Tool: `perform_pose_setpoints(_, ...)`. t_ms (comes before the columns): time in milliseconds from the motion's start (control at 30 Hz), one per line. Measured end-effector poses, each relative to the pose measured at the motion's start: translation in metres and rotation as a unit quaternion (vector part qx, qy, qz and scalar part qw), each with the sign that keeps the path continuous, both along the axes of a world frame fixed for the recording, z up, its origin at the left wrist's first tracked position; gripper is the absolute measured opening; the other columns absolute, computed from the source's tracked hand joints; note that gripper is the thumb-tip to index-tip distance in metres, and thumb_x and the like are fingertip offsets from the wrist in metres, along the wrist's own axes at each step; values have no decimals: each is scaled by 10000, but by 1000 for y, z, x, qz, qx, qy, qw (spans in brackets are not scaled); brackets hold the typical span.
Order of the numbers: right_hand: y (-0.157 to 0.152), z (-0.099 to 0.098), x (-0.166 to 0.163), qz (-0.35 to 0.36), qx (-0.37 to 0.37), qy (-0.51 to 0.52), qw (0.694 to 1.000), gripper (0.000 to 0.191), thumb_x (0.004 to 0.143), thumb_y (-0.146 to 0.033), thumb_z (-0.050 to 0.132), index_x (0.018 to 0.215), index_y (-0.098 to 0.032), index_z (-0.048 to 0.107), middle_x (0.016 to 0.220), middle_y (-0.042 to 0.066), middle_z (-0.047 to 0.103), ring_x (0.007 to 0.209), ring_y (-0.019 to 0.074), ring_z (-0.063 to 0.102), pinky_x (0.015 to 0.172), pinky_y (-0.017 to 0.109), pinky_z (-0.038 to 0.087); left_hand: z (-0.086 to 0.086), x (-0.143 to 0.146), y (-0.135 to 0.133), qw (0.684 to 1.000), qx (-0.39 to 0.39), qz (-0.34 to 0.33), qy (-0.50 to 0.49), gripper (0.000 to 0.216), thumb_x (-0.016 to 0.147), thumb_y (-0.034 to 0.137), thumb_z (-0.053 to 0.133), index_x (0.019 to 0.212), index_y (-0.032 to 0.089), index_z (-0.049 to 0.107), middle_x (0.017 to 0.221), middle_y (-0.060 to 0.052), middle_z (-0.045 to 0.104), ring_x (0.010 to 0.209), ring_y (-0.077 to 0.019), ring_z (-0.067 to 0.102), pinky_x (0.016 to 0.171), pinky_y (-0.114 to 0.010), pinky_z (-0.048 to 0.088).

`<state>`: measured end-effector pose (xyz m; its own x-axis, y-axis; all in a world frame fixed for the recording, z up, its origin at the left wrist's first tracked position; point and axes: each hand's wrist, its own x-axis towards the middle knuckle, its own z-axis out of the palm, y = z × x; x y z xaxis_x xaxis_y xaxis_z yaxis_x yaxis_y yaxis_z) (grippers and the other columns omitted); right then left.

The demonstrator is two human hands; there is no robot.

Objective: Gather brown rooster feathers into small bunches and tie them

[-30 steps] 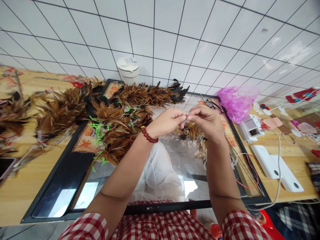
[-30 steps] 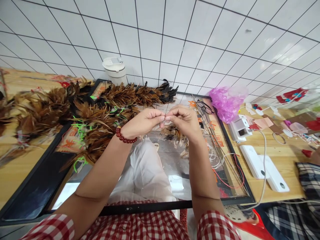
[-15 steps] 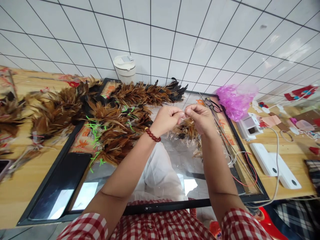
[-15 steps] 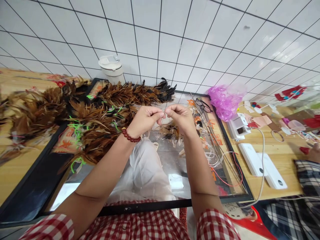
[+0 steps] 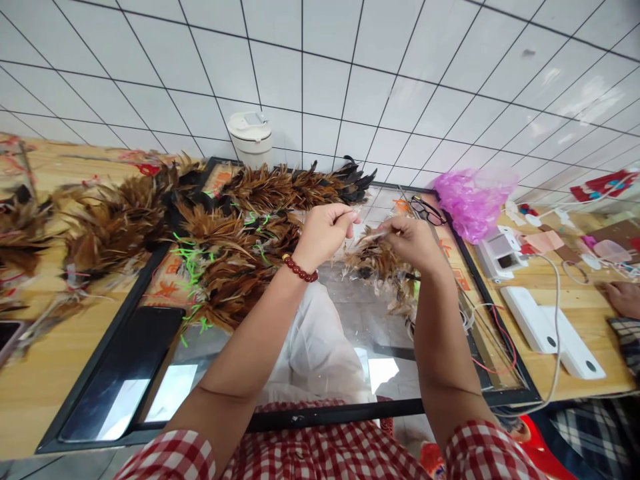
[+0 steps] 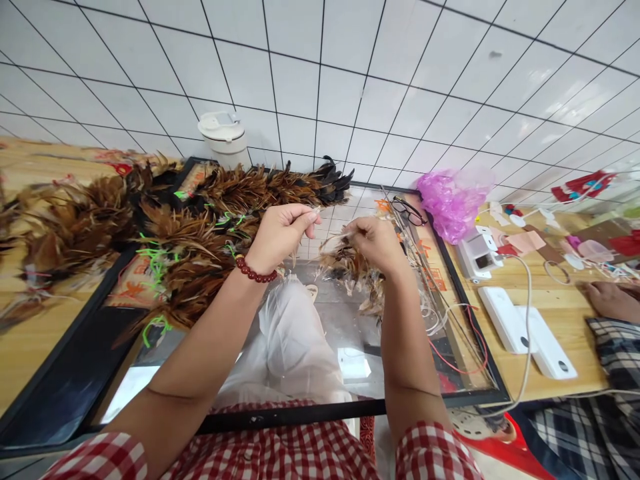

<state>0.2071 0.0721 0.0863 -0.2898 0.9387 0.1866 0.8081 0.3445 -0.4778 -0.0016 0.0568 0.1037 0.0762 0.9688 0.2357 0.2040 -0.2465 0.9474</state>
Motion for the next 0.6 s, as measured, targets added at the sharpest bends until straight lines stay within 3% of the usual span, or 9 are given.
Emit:
perform_pose_setpoints(100, -9, 11, 5, 22, -7, -89, 996, 295, 746, -127, 571, 970, -204, 747, 961, 55, 735, 838, 194, 649, 767, 294, 455, 0, -4, 2, 1000, 7, 7, -13, 228, 819, 251, 547, 657, 152, 673, 541, -5, 606, 533, -108, 521, 572, -227, 409)
perform_pose_setpoints(200, -13, 14, 10, -8, 25, -131, 991, 344, 747, -142, 594, 1061, -197, 724, 1058, 88, 704, 888, 213, 636, 790, 316, 454, -1, -8, 5, 1000, 13, 11, -22, 223, 824, 262, 549, 683, 155, 685, 542, -7, 604, 550, -114, 544, 590, -229, 425)
perform_pose_setpoints(333, -10, 7, 0, 11, 33, -126, 991, 266, 810, -183, 559, 1001, -206, 742, 1005, 75, 705, 913, 206, 628, 833, 314, 449, -2, -10, 6, 999, 19, 14, -23, 224, 826, 278, 556, 693, 156, 689, 547, -8, 608, 549, -113, 545, 595, -228, 432)
perform_pose_setpoints(433, -5, -5, -15, 30, 26, -186, 982, 285, 845, -161, 501, 979, -208, 748, 1040, 93, 702, 967, 224, 610, 888, 340, 423, -2, -8, 5, 1000, 14, 19, -18, 226, 825, 271, 553, 676, 159, 681, 552, -10, 614, 551, -114, 545, 590, -227, 432)
perform_pose_setpoints(600, 0, -9, -8, -39, -28, -255, 966, 352, 833, -162, 492, 1108, -223, 703, 1075, 115, 699, 987, 234, 609, 836, 316, 413, -2, -4, 3, 1000, 8, 15, -17, 244, 824, 254, 543, 629, 159, 655, 553, -13, 616, 552, -113, 546, 584, -227, 429)
